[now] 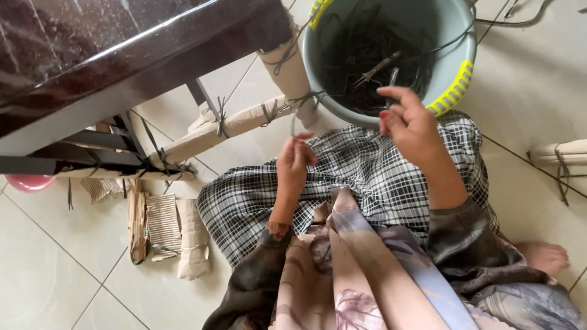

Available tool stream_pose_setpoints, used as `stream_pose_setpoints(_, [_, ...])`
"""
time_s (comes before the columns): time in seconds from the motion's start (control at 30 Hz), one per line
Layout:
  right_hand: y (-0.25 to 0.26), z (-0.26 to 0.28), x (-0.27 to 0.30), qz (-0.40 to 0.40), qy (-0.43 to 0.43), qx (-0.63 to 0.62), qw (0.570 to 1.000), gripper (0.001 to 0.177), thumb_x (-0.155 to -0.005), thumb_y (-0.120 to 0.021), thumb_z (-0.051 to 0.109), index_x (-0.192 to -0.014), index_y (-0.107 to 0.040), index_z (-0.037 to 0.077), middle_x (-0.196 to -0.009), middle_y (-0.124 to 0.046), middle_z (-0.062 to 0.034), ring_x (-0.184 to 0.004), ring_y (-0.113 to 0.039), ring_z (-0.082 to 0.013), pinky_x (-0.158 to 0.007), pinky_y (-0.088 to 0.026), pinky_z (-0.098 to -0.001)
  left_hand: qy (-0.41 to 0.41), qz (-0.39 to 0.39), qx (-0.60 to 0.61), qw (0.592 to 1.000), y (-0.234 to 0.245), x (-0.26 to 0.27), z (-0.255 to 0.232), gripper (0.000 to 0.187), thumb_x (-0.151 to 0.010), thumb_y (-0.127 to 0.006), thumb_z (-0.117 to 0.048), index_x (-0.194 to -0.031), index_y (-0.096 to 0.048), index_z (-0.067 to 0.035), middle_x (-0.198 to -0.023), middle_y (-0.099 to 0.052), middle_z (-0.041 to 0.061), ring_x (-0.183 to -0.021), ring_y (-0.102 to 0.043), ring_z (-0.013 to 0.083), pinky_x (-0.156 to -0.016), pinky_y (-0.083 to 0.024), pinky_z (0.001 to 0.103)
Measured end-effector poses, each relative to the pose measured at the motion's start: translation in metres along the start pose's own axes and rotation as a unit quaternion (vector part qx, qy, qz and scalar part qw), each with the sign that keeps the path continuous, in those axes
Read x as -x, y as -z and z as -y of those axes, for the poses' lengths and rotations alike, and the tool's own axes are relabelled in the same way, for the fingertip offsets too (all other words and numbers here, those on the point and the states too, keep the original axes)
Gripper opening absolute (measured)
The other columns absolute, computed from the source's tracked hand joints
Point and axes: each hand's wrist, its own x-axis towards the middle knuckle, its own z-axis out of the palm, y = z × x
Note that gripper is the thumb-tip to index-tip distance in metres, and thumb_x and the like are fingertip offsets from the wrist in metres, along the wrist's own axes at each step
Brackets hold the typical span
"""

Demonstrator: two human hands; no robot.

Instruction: Wrapping chair legs with protective cardboard and securing them with wire ties

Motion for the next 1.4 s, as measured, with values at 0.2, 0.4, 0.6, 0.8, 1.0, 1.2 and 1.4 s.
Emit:
stream_pose_setpoints(0.2, [-0.008, 0.024, -0.003, -0.011, -0.012, 0.089, 0.996, 0.036, -0.108, -0.054, 0.012, -0.144, -0.06, 0.017, -0.075, -0.065, -0.0026, -0.066, -0.059, -0.0124, -0.066, -0.051, -0.0268, 0.014, 0.124, -0.2, 0.972, 0.013, 0.013, 0.001, 0.026, -0.11, -0.046, -0.024, -0.117, -0.071, -0.023, -0.062, -0.07, -0.004, -0.062, -0.066, 0.0129, -0.067, -0.056, 0.03])
stream_pose_setpoints(0.4, [-0.041, 0.002, -0.011, 0.127, -0.039, 0.341, 0.931, 0.059, -0.092, -0.072, 0.017, -0.149, -0.054, 0.014, -0.123, -0.067, -0.0261, -0.1, -0.071, -0.0468, -0.082, -0.06, -0.0556, 0.001, 0.279, -0.194, 0.941, 0.019, 0.018, -0.07, 0.024, -0.107, -0.047, -0.018, -0.108, -0.07, -0.009, -0.067, -0.069, 0.015, -0.058, -0.06, 0.0324, -0.063, -0.053, 0.045])
stream_pose_setpoints(0.6, [-0.049, 0.001, -0.007, 0.073, 0.011, 0.362, 0.929, 0.065, -0.08, -0.085, 0.016, -0.133, -0.048, 0.003, -0.129, -0.046, -0.02, -0.103, -0.067, -0.051, -0.079, -0.061, -0.0572, 0.049, 0.293, -0.283, 0.912, 0.02, 0.015, -0.059, 0.041, -0.11, -0.046, -0.03, -0.084, -0.062, -0.004, -0.052, -0.052, 0.009, -0.046, -0.044, 0.0204, -0.05, -0.041, 0.035])
stream_pose_setpoints(0.8, [-0.077, -0.047, -0.011, 0.101, 0.075, 0.343, 0.931, 0.056, -0.081, -0.083, 0.014, -0.129, -0.054, 0.013, -0.115, -0.059, -0.0095, -0.111, -0.063, -0.0349, -0.091, -0.052, -0.0516, 0.095, 0.289, -0.302, 0.903, 0.021, 0.006, -0.063, 0.044, -0.11, -0.045, -0.04, -0.09, -0.064, -0.005, -0.063, -0.063, 0.014, -0.057, -0.062, 0.0285, -0.06, -0.051, 0.038])
stream_pose_setpoints(1.0, [-0.058, -0.112, -0.03, 0.095, 0.008, 0.392, 0.915, 0.014, -0.087, -0.078, 0.025, -0.094, -0.07, 0.015, -0.09, -0.07, -0.0056, -0.093, -0.071, -0.0297, -0.083, -0.056, -0.046, 0.086, 0.271, -0.341, 0.896, 0.018, 0.002, -0.067, 0.041, -0.108, -0.047, -0.043, -0.093, -0.061, -0.008, -0.07, -0.064, 0.018, -0.067, -0.066, 0.0387, -0.063, -0.054, 0.045])
stream_pose_setpoints(1.2, [-0.064, -0.115, -0.062, 0.078, 0.06, 0.342, 0.934, 0.038, -0.088, -0.078, 0.022, -0.124, -0.064, 0.019, -0.145, -0.055, -0.0069, -0.134, -0.055, -0.029, -0.113, -0.03, -0.0609, 0.015, 0.281, -0.317, 0.906, 0.007, -0.011, -0.05, 0.036, -0.109, -0.045, -0.034, -0.087, -0.055, -0.008, -0.075, -0.066, 0.016, -0.075, -0.069, 0.0416, -0.065, -0.057, 0.047])
stream_pose_setpoints(1.4, [-0.07, -0.059, -0.055, 0.191, 0.02, -0.008, 0.981, 0.027, -0.099, -0.055, 0.001, -0.12, -0.07, 0.006, -0.115, -0.069, -0.0216, -0.116, -0.064, -0.042, -0.101, -0.047, -0.0575, -0.001, 0.273, -0.347, 0.897, -0.001, -0.029, -0.032, 0.033, -0.108, -0.042, -0.04, -0.094, -0.053, -0.011, -0.076, -0.062, 0.026, -0.077, -0.063, 0.0538, -0.065, -0.05, 0.063])
